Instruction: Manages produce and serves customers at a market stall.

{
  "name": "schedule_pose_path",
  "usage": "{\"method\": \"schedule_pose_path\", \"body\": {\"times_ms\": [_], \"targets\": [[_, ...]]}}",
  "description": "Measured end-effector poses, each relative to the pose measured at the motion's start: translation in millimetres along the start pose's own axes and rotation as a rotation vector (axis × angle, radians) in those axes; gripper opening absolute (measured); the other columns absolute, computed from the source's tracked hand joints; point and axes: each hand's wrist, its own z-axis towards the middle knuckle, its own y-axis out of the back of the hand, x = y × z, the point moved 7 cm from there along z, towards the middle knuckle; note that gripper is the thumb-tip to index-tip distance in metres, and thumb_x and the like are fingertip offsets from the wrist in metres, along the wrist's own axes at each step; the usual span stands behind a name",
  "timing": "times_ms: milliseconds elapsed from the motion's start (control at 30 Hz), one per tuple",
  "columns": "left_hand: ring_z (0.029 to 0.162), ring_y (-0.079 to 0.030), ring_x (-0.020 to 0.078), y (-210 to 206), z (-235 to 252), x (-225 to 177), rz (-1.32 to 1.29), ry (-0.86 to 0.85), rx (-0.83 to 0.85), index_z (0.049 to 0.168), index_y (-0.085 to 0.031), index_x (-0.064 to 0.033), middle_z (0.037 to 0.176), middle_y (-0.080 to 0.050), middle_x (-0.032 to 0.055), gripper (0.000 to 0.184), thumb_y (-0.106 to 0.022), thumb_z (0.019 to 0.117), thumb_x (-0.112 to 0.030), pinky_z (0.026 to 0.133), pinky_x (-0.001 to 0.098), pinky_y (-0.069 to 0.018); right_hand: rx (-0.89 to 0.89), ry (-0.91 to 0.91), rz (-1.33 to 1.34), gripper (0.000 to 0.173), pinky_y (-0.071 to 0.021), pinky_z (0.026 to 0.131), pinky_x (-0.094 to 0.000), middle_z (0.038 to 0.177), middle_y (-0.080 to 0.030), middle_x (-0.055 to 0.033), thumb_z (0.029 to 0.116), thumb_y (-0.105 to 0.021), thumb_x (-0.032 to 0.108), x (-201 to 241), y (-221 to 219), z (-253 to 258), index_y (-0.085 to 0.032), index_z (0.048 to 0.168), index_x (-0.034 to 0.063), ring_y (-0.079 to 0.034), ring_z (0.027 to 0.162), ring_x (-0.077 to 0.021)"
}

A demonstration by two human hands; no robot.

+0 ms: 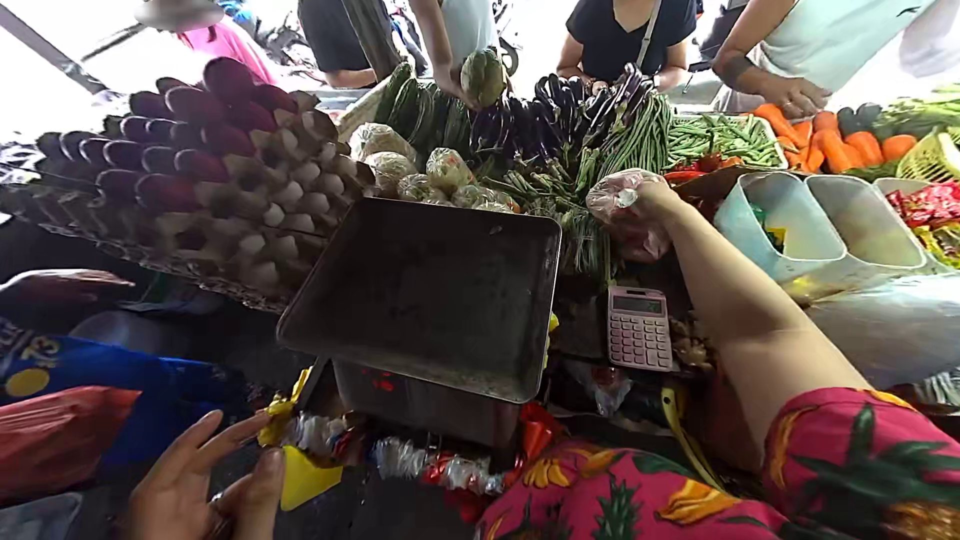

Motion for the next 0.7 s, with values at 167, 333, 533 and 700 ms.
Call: {"method": "schedule_pose_path", "body": {"times_ms": [167, 333, 533, 700], "targets": [[0.091, -0.062, -0.0011, -1.2, -15.3, 2.9, 0.008, 0.028, 0.009, 0.141, -0.039, 0.0133, 0.132, -0.060, 0.0060, 0.050, -0.059, 0.1003, -0.009, 0.067, 0.0145, -0.0531, -0.043, 0.132, 0.179, 0.021, -0.0594, 0.080, -0.0476, 0.106, -0.071, -0.0125, 0.1002, -0.060, 0.017, 27.6, -2.4, -44.1, -0.069, 0.118, 0.0102, -0.070, 0.092, -0.0234], [0.100, -0.064, -0.0038, -1.0, -31.7, -3.3, 0.026, 0.071, 0.005, 0.140, -0.041, 0.0103, 0.131, -0.062, 0.0008, 0.046, -0.058, 0.0998, -0.006, 0.072, 0.0138, -0.0557, 0.212, -0.080, -0.580, 0.060, -0.0386, 0.101, -0.0767, 0.128, -0.060, -0.0365, 0.0941, -0.074, 0.038, 59.6, 23.6, 1.6, -0.061, 0.131, -0.0081, -0.055, 0.125, -0.0550], [0.092, -0.064, -0.0032, -4.0, -47.5, -6.3, 0.038, 0.147, -0.020, 0.140, -0.044, 0.0087, 0.127, -0.064, 0.0030, 0.045, -0.059, 0.0992, -0.006, 0.068, 0.0133, -0.0550, -0.039, 0.453, -0.215, 0.077, -0.0445, 0.103, -0.0678, 0.136, -0.058, -0.0291, 0.0936, -0.074, 0.040, 235.9, 6.5, -12.1, -0.042, 0.151, 0.0015, -0.058, 0.124, -0.0478], [0.084, -0.063, -0.0050, -11.5, -57.8, -13.0, 0.043, 0.169, -0.015, 0.140, -0.044, 0.0086, 0.120, -0.067, 0.0015, 0.047, -0.060, 0.0996, -0.009, 0.063, 0.0119, -0.0526, -0.168, 0.494, -0.093, 0.103, -0.0448, 0.107, -0.0608, 0.160, -0.033, -0.0295, 0.0779, -0.086, 0.046, 307.9, -39.0, 38.0, -0.031, 0.162, 0.0220, -0.045, 0.139, -0.0488]]}}
